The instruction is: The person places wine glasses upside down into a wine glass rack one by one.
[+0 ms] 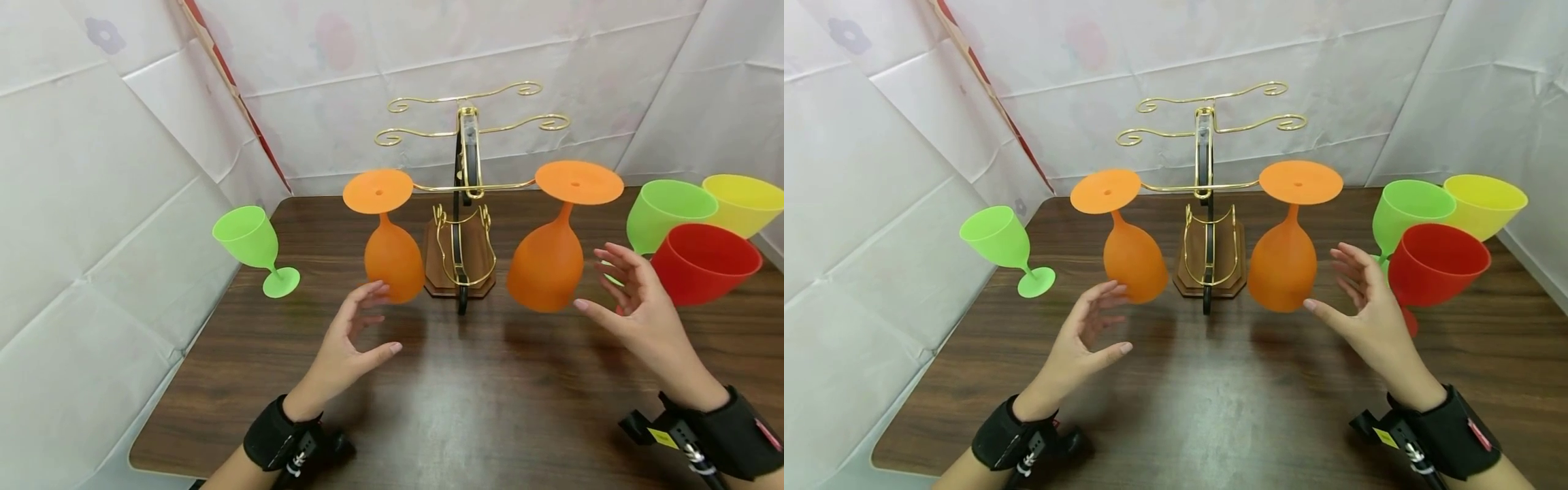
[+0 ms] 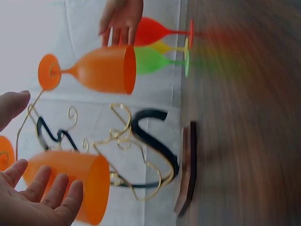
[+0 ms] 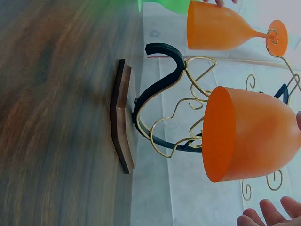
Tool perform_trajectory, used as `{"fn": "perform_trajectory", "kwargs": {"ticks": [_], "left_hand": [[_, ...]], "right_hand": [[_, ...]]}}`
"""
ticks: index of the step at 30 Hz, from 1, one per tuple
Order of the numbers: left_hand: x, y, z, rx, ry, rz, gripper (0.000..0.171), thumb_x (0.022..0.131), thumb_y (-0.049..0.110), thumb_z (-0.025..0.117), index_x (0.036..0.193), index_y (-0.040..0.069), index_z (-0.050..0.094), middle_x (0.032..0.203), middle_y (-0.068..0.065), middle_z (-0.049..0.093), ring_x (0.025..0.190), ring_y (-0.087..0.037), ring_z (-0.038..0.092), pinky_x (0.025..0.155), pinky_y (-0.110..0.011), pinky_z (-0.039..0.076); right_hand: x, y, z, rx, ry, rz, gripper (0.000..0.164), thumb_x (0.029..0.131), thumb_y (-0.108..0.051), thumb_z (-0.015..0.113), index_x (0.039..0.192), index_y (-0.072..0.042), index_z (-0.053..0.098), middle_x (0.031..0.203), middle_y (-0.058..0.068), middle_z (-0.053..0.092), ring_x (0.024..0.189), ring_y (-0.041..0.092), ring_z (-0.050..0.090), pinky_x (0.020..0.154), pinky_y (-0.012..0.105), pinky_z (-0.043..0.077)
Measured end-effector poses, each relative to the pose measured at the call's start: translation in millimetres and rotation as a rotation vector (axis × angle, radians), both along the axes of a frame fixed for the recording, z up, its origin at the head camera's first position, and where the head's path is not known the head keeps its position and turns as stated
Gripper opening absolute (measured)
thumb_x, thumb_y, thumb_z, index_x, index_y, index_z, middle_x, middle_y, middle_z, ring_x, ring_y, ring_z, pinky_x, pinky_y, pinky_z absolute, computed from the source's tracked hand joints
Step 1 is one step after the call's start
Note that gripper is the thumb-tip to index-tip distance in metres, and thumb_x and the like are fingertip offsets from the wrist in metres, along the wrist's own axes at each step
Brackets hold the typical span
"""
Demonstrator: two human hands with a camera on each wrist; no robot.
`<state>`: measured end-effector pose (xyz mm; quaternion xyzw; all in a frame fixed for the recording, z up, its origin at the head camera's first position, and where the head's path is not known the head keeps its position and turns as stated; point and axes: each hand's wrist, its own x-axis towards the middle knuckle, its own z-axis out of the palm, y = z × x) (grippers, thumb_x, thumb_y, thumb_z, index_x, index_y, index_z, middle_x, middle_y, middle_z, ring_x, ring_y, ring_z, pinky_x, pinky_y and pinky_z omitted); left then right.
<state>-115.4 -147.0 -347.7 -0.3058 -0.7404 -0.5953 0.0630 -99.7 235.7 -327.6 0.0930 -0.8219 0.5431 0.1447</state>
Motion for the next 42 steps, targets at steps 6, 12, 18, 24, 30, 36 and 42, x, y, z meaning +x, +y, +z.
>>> {"fn": "perform_trajectory", "kwargs": {"ticks": [6,12,18,24,30,36,42], "left_hand": [[-1.2,-14,1.7,0.015,-0.012,0.064,0.078,0.075,-0.007,0.074,0.141,0.008,0.036,0.137,-0.012,0.044,0.122,-0.028,0.045,0.096,-0.033,0.045],[-6.0,-33,8.2,0.049,0.019,0.178,0.079,0.073,-0.011,0.073,0.141,0.004,0.035,0.137,-0.01,0.045,0.122,-0.023,0.045,0.096,-0.028,0.044],[-12.7,-65,19.3,0.158,0.097,0.345,0.077,0.073,-0.017,0.069,0.14,0.003,0.037,0.136,-0.014,0.043,0.121,-0.023,0.044,0.094,-0.023,0.042],[-16.8,-97,22.7,0.208,0.103,0.469,0.076,0.073,-0.019,0.067,0.139,0.003,0.037,0.134,-0.008,0.045,0.12,-0.023,0.043,0.093,-0.022,0.041],[-20.5,-127,13.9,0.197,-0.01,0.63,0.074,0.077,-0.011,0.069,0.14,0.011,0.038,0.135,-0.007,0.043,0.119,-0.02,0.042,0.09,-0.019,0.041],[-27.3,-146,5.5,0.368,-0.159,0.711,0.069,0.08,-0.009,0.068,0.138,0.013,0.04,0.132,-0.005,0.043,0.119,-0.018,0.042,0.087,-0.02,0.042],[-32.5,-156,1.3,0.406,-0.205,0.741,0.067,0.081,-0.01,0.067,0.138,0.014,0.04,0.13,-0.004,0.043,0.116,-0.016,0.044,0.085,-0.018,0.043]], "right_hand": [[5.0,2,-0.2,0.043,-0.03,-0.027,0.08,0.084,0.002,0.068,0.147,-0.021,0.025,0.139,0.0,0.038,0.119,-0.001,0.041,0.092,0.004,0.037],[6.7,3,-2.8,0.041,-0.026,-0.028,0.079,0.083,0.003,0.068,0.146,-0.02,0.026,0.138,0.0,0.038,0.121,0.001,0.041,0.092,0.004,0.037],[8.6,5,-4.5,0.029,-0.051,-0.033,0.077,0.085,0.002,0.066,0.146,-0.021,0.026,0.138,0.0,0.038,0.12,0.001,0.041,0.091,0.005,0.038],[9.9,8,-7.6,0.008,-0.063,-0.032,0.076,0.085,0.003,0.065,0.146,-0.02,0.026,0.137,-0.001,0.039,0.118,-0.001,0.041,0.092,0.005,0.038],[10.5,10,-8.9,-0.016,-0.042,-0.017,0.076,0.085,0.005,0.064,0.146,-0.018,0.027,0.138,0.0,0.039,0.12,0.001,0.041,0.092,0.004,0.037],[11.2,10,-9.9,-0.001,-0.042,-0.022,0.076,0.085,0.005,0.065,0.146,-0.02,0.027,0.137,-0.002,0.039,0.119,0.0,0.041,0.092,0.004,0.037],[9.7,9,-11.6,0.019,-0.072,-0.038,0.075,0.086,0.001,0.065,0.146,-0.022,0.027,0.138,-0.004,0.039,0.119,-0.001,0.041,0.092,0.004,0.036]]}}
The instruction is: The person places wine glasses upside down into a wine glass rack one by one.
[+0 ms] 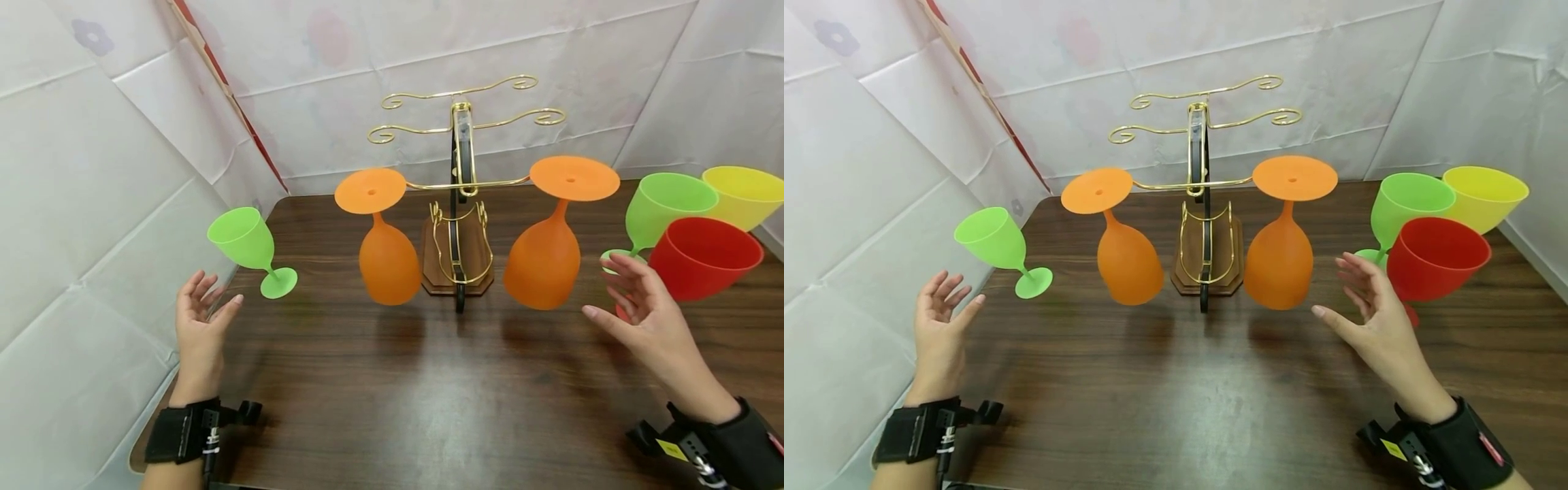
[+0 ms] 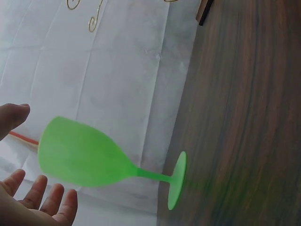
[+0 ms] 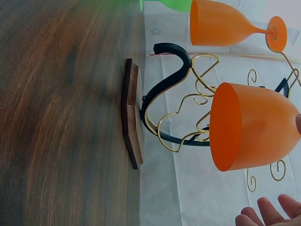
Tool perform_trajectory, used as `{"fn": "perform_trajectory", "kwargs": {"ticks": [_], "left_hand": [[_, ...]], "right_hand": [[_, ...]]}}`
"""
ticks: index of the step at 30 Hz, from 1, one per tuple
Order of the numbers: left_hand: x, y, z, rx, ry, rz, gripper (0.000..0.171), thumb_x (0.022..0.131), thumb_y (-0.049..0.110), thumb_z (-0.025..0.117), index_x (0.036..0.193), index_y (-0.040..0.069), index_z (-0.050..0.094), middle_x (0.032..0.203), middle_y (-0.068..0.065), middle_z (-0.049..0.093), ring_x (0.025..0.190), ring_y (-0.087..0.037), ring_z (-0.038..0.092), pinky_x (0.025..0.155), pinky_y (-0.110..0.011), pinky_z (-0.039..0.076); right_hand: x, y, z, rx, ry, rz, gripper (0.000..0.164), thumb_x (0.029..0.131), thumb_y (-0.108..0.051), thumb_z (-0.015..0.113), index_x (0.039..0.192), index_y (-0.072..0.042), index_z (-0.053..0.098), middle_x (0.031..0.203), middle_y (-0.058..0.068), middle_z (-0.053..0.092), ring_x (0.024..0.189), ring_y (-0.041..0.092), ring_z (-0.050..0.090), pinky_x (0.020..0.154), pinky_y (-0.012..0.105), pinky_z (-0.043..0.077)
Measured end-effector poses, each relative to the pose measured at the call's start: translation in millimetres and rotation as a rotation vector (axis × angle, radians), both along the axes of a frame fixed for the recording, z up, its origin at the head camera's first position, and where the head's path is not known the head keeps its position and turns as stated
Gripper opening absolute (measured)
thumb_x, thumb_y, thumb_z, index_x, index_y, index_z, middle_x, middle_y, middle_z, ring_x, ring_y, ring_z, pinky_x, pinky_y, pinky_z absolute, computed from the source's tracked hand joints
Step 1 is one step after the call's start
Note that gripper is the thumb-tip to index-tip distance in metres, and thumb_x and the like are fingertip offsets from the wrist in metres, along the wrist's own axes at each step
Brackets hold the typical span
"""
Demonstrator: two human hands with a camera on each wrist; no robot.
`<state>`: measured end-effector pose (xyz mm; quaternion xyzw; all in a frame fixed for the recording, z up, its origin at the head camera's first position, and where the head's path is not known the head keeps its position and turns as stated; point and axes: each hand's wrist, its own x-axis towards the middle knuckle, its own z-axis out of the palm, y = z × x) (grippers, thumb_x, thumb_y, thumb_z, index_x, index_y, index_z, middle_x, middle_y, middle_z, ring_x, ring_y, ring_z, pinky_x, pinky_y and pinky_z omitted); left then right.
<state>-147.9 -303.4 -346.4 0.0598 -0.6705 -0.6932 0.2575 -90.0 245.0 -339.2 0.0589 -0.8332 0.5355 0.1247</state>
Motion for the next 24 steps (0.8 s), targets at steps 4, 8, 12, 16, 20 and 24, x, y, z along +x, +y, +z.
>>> {"fn": "perform_trajectory", "kwargs": {"ticks": [4,8,12,16,20,24], "left_hand": [[-12.9,-12,-3.8,-0.025,-0.067,0.026,0.071,0.08,-0.005,0.07,0.139,0.016,0.038,0.131,-0.002,0.043,0.117,-0.015,0.042,0.083,-0.015,0.043],[-28.6,-24,-8.1,-0.04,-0.147,0.042,0.074,0.08,0.002,0.073,0.141,0.019,0.035,0.133,0.0,0.041,0.12,-0.015,0.04,0.082,-0.013,0.042],[-40.8,-35,-12.7,-0.061,-0.216,0.035,0.078,0.082,0.009,0.073,0.145,0.022,0.029,0.137,0.002,0.037,0.125,-0.016,0.036,0.082,-0.013,0.04],[-55.1,-43,-14.7,-0.156,-0.262,-0.024,0.085,0.083,0.018,0.073,0.148,0.026,0.019,0.147,-0.003,0.027,0.131,-0.019,0.028,0.088,-0.018,0.037],[-71.0,-47,-16.2,-0.199,-0.253,-0.092,0.091,0.083,0.021,0.073,0.15,0.026,0.012,0.15,-0.004,0.021,0.133,-0.021,0.024,0.093,-0.023,0.036],[-82.9,-45,-19.7,-0.127,-0.191,-0.107,0.09,0.08,0.011,0.075,0.149,0.024,0.017,0.141,-0.001,0.028,0.127,-0.019,0.031,0.087,-0.017,0.04]], "right_hand": [[0.2,0,-0.6,0.003,-0.016,-0.006,0.076,0.086,-0.001,0.066,0.147,-0.023,0.026,0.139,-0.003,0.038,0.121,0.0,0.04,0.092,0.004,0.036],[0.6,0,-1.4,0.01,-0.015,-0.008,0.076,0.086,-0.001,0.066,0.147,-0.023,0.025,0.139,-0.003,0.039,0.121,0.0,0.04,0.092,0.004,0.036],[0.9,0,-2.0,0.011,-0.028,-0.007,0.076,0.087,-0.002,0.066,0.147,-0.024,0.025,0.14,-0.004,0.038,0.124,0.003,0.039,0.092,0.004,0.036],[0.5,0,-2.5,0.008,-0.038,-0.011,0.076,0.087,-0.004,0.066,0.147,-0.025,0.025,0.14,-0.004,0.038,0.125,0.006,0.039,0.092,0.004,0.036],[0.8,-1,-3.4,0.005,-0.029,-0.009,0.075,0.087,-0.003,0.066,0.147,-0.023,0.026,0.139,-0.004,0.039,0.121,0.002,0.039,0.091,0.004,0.036],[0.8,-2,-3.4,0.009,-0.019,-0.005,0.075,0.086,-0.001,0.066,0.146,-0.021,0.026,0.138,-0.004,0.04,0.119,0.0,0.039,0.091,0.003,0.036]]}}
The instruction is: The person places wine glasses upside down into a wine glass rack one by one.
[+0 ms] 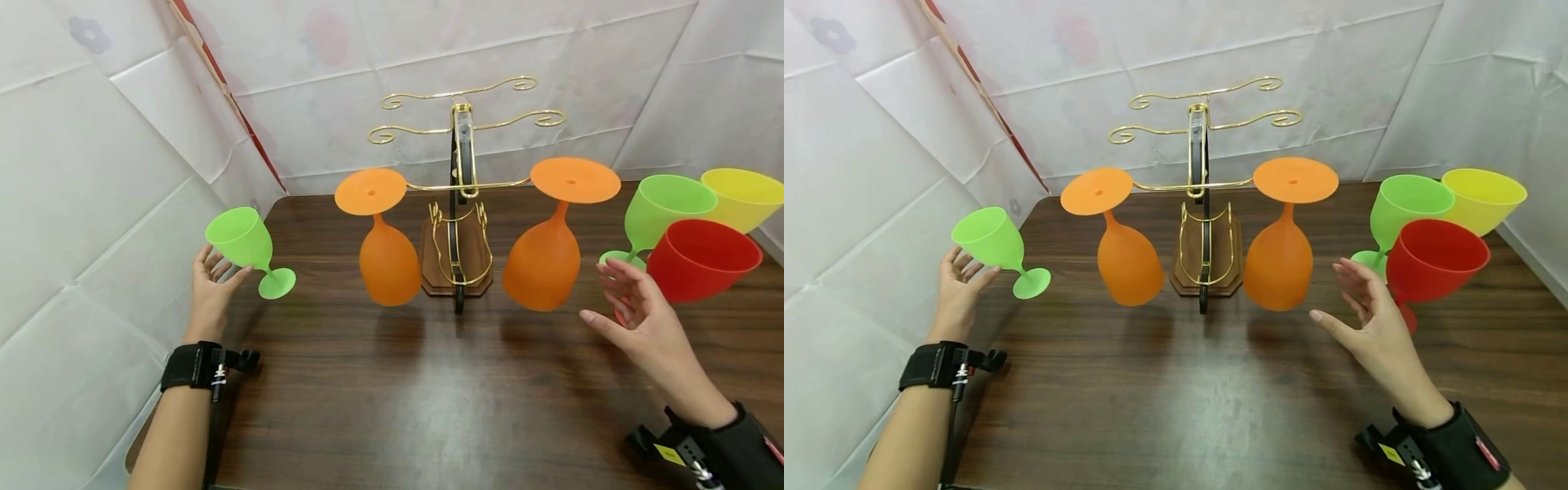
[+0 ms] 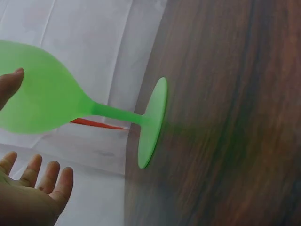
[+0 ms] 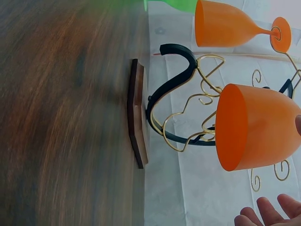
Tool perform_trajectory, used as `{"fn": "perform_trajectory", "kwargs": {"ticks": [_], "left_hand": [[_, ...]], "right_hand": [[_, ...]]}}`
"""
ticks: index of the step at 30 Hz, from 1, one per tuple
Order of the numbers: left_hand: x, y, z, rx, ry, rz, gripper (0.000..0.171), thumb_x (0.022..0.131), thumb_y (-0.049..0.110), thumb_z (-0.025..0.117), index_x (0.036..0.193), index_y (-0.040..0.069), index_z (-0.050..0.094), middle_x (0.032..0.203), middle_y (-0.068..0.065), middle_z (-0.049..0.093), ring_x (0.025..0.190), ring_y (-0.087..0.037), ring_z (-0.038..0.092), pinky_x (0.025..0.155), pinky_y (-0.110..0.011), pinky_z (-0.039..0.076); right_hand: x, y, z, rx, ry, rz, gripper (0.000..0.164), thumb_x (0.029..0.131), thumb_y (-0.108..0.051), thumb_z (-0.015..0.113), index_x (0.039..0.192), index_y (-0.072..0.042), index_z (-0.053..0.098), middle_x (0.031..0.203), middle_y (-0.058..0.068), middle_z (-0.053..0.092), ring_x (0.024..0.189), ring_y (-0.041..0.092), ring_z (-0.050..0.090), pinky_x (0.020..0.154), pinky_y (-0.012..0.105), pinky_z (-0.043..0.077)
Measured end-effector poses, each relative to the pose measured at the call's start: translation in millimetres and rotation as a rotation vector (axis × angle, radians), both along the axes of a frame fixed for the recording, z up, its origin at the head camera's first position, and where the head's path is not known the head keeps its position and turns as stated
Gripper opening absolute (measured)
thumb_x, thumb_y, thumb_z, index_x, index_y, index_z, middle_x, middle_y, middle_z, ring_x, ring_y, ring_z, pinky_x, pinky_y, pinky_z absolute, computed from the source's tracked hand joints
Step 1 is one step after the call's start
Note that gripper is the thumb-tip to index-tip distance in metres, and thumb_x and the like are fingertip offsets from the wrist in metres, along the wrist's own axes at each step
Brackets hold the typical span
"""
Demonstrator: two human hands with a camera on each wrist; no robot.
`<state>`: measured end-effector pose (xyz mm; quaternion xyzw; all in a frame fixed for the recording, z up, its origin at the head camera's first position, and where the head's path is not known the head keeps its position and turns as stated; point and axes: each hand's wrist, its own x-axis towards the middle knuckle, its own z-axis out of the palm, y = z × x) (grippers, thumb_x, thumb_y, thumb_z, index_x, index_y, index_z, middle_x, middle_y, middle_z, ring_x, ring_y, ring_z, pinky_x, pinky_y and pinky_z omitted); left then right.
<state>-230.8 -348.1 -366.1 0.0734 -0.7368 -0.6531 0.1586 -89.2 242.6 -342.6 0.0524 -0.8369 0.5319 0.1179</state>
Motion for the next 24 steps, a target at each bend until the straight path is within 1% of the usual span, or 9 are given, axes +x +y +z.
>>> {"fn": "perform_trajectory", "kwargs": {"ticks": [2,4,6,8,12,14,17,21,24], "left_hand": [[-2.8,1,-1.9,0.023,0.032,-0.004,0.089,0.08,0.006,0.074,0.147,0.025,0.02,0.139,0.001,0.03,0.124,-0.015,0.035,0.085,-0.016,0.041],[-5.6,4,-3.3,0.046,0.065,-0.015,0.087,0.079,0.003,0.074,0.146,0.026,0.023,0.138,0.001,0.032,0.121,-0.013,0.037,0.086,-0.017,0.04],[-8.9,8,-4.3,0.051,0.089,-0.021,0.086,0.078,0.002,0.075,0.144,0.026,0.025,0.138,0.001,0.034,0.12,-0.013,0.039,0.088,-0.019,0.039],[-13.3,13,-5.5,0.064,0.106,-0.026,0.087,0.076,0.001,0.076,0.143,0.027,0.027,0.137,0.002,0.037,0.118,-0.013,0.041,0.09,-0.02,0.038],[-21.7,24,-8.2,0.093,0.151,-0.03,0.085,0.074,-0.003,0.077,0.139,0.024,0.03,0.13,0.001,0.042,0.116,-0.015,0.043,0.089,-0.02,0.04],[-24.2,28,-9.3,0.116,0.174,-0.033,0.084,0.074,-0.005,0.076,0.139,0.022,0.03,0.129,0.0,0.043,0.118,-0.016,0.043,0.089,-0.019,0.041],[-25.5,32,-10.0,0.137,0.186,-0.025,0.084,0.073,-0.007,0.075,0.138,0.021,0.03,0.128,-0.001,0.043,0.117,-0.016,0.044,0.087,-0.019,0.043],[-24.9,36,-5.0,0.154,0.189,-0.029,0.082,0.074,-0.008,0.074,0.137,0.02,0.031,0.129,0.0,0.043,0.118,-0.016,0.045,0.087,-0.019,0.044],[-24.6,39,4.1,0.162,0.225,-0.039,0.08,0.074,-0.009,0.074,0.136,0.019,0.033,0.129,-0.001,0.044,0.118,-0.016,0.045,0.088,-0.02,0.043]], "right_hand": [[0.1,-1,-0.2,0.002,-0.005,-0.001,0.075,0.087,-0.002,0.066,0.147,-0.021,0.025,0.138,-0.004,0.04,0.118,0.001,0.039,0.091,0.003,0.036],[0.0,-1,-0.5,0.007,-0.012,-0.004,0.075,0.087,-0.003,0.066,0.147,-0.022,0.025,0.138,-0.005,0.039,0.118,0.0,0.039,0.091,0.003,0.035],[-0.1,-1,-1.0,0.007,-0.012,-0.005,0.075,0.087,-0.002,0.065,0.147,-0.023,0.025,0.138,-0.005,0.039,0.118,0.0,0.038,0.091,0.003,0.035],[-0.7,-2,-2.2,-0.003,0.004,0.003,0.075,0.086,0.0,0.065,0.147,-0.021,0.026,0.138,-0.005,0.039,0.118,0.0,0.039,0.091,0.003,0.035],[0.2,-3,-4.2,-0.042,0.038,0.022,0.076,0.085,0.006,0.065,0.146,-0.018,0.027,0.137,-0.005,0.04,0.119,0.001,0.039,0.092,0.004,0.036],[1.0,-4,-4.5,-0.048,0.047,0.027,0.076,0.084,0.006,0.065,0.146,-0.017,0.027,0.136,-0.005,0.041,0.118,0.001,0.04,0.091,0.004,0.036],[2.3,-4,-3.6,-0.036,0.041,0.016,0.075,0.085,0.005,0.065,0.146,-0.017,0.027,0.136,-0.004,0.041,0.118,0.001,0.04,0.091,0.004,0.036],[4.8,-3,-0.7,0.0,0.022,-0.007,0.075,0.085,0.001,0.066,0.146,-0.017,0.026,0.135,-0.005,0.041,0.117,0.001,0.041,0.089,0.004,0.037],[5.9,0,1.5,0.016,0.022,-0.017,0.075,0.085,0.0,0.067,0.146,-0.017,0.027,0.136,-0.004,0.041,0.116,0.002,0.041,0.089,0.003,0.037]]}}
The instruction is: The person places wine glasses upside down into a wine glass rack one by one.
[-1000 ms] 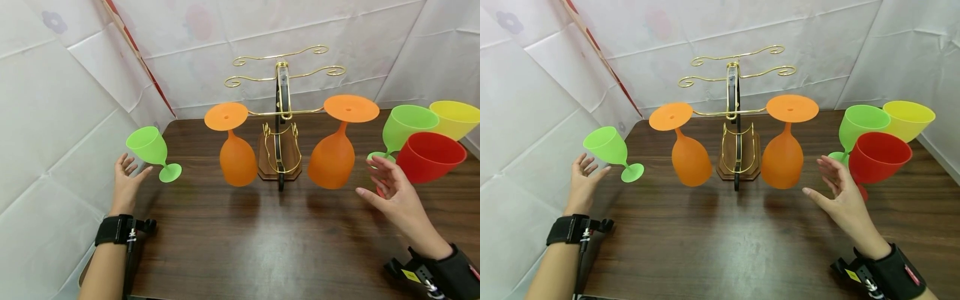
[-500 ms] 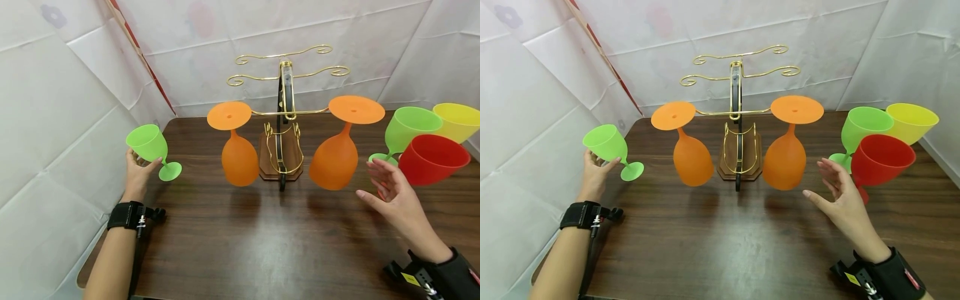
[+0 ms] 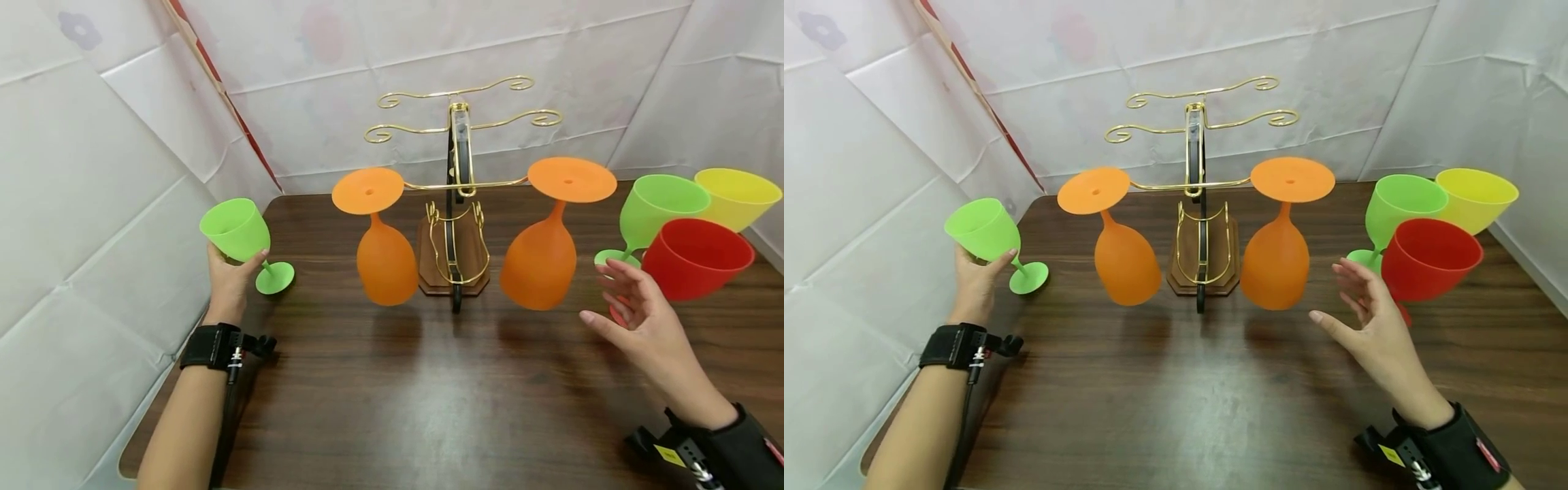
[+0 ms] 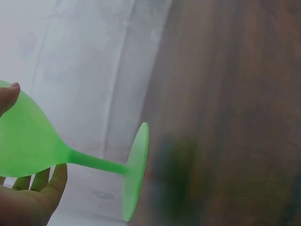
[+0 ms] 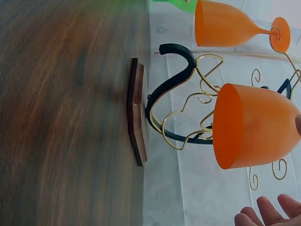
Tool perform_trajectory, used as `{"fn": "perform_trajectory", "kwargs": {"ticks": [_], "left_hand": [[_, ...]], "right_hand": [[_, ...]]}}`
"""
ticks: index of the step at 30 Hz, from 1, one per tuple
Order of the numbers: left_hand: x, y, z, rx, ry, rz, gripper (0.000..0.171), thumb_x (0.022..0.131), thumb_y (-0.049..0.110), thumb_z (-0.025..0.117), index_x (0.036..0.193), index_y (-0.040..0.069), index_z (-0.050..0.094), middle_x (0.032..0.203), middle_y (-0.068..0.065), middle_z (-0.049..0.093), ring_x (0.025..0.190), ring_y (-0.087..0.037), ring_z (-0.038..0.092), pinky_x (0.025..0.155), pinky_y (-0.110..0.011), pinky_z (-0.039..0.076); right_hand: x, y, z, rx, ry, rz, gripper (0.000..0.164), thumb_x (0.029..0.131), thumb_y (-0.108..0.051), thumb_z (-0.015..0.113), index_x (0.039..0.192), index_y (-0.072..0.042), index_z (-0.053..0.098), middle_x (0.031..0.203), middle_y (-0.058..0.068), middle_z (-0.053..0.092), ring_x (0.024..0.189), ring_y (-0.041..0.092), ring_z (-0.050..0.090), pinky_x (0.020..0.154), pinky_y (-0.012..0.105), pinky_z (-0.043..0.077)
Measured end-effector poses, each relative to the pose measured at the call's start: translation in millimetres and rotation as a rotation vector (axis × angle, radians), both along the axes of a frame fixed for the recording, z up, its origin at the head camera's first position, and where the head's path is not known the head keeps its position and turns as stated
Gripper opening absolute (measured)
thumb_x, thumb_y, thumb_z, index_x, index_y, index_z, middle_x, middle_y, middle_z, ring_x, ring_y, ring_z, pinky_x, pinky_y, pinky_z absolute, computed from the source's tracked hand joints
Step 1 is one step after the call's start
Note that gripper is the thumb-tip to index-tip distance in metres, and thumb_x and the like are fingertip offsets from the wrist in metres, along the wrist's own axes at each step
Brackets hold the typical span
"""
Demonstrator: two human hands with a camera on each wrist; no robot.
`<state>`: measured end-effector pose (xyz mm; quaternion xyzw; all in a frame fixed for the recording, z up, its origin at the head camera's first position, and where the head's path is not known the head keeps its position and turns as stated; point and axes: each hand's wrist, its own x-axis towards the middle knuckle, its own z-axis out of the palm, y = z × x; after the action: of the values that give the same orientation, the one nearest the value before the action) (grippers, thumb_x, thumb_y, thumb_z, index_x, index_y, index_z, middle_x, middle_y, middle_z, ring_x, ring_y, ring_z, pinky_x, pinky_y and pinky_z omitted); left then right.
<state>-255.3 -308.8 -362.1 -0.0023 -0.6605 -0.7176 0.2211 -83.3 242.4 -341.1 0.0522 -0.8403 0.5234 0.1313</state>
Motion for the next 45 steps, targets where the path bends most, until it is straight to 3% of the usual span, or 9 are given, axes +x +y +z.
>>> {"fn": "perform_trajectory", "kwargs": {"ticks": [5,13,25,36,45], "left_hand": [[2.7,4,14.1,-0.003,0.063,-0.01,0.078,0.073,-0.011,0.073,0.136,0.018,0.036,0.128,-0.002,0.046,0.116,-0.016,0.045,0.09,-0.021,0.041],[19.2,16,19.5,0.007,0.106,-0.099,0.078,0.074,-0.015,0.07,0.136,0.016,0.037,0.127,-0.007,0.047,0.112,-0.02,0.048,0.086,-0.023,0.046],[68.6,43,29.9,-0.056,0.07,-0.25,0.076,0.078,-0.015,0.066,0.14,0.014,0.034,0.127,-0.009,0.05,0.111,-0.02,0.051,0.088,-0.024,0.047],[119.1,71,47.6,-0.168,0.011,-0.389,0.073,0.079,-0.012,0.067,0.14,0.013,0.035,0.124,-0.009,0.051,0.11,-0.021,0.053,0.088,-0.027,0.048],[145.2,91,50.3,-0.181,-0.046,-0.498,0.068,0.078,-0.013,0.066,0.137,0.008,0.039,0.121,-0.01,0.056,0.108,-0.021,0.056,0.091,-0.031,0.048]], "right_hand": [[-0.3,1,0.7,0.001,-0.006,-0.004,0.076,0.085,0.0,0.067,0.146,-0.02,0.027,0.136,-0.004,0.041,0.116,0.001,0.042,0.089,0.003,0.038],[-0.2,0,-0.4,-0.003,-0.027,-0.003,0.075,0.086,-0.003,0.067,0.146,-0.021,0.026,0.137,-0.005,0.041,0.116,-0.001,0.042,0.089,0.003,0.037],[2.4,1,-0.9,-0.03,-0.013,0.011,0.075,0.085,0.0,0.066,0.146,-0.02,0.027,0.137,-0.004,0.041,0.118,0.0,0.041,0.089,0.004,0.037],[7.0,-5,-0.3,-0.079,0.032,0.057,0.072,0.083,0.008,0.066,0.143,-0.013,0.032,0.134,0.002,0.042,0.119,0.005,0.042,0.089,0.004,0.038],[13.1,-12,0.5,-0.124,0.041,0.116,0.072,0.08,0.013,0.065,0.141,-0.01,0.034,0.134,0.0,0.046,0.117,0.004,0.045,0.089,0.005,0.039]]}}
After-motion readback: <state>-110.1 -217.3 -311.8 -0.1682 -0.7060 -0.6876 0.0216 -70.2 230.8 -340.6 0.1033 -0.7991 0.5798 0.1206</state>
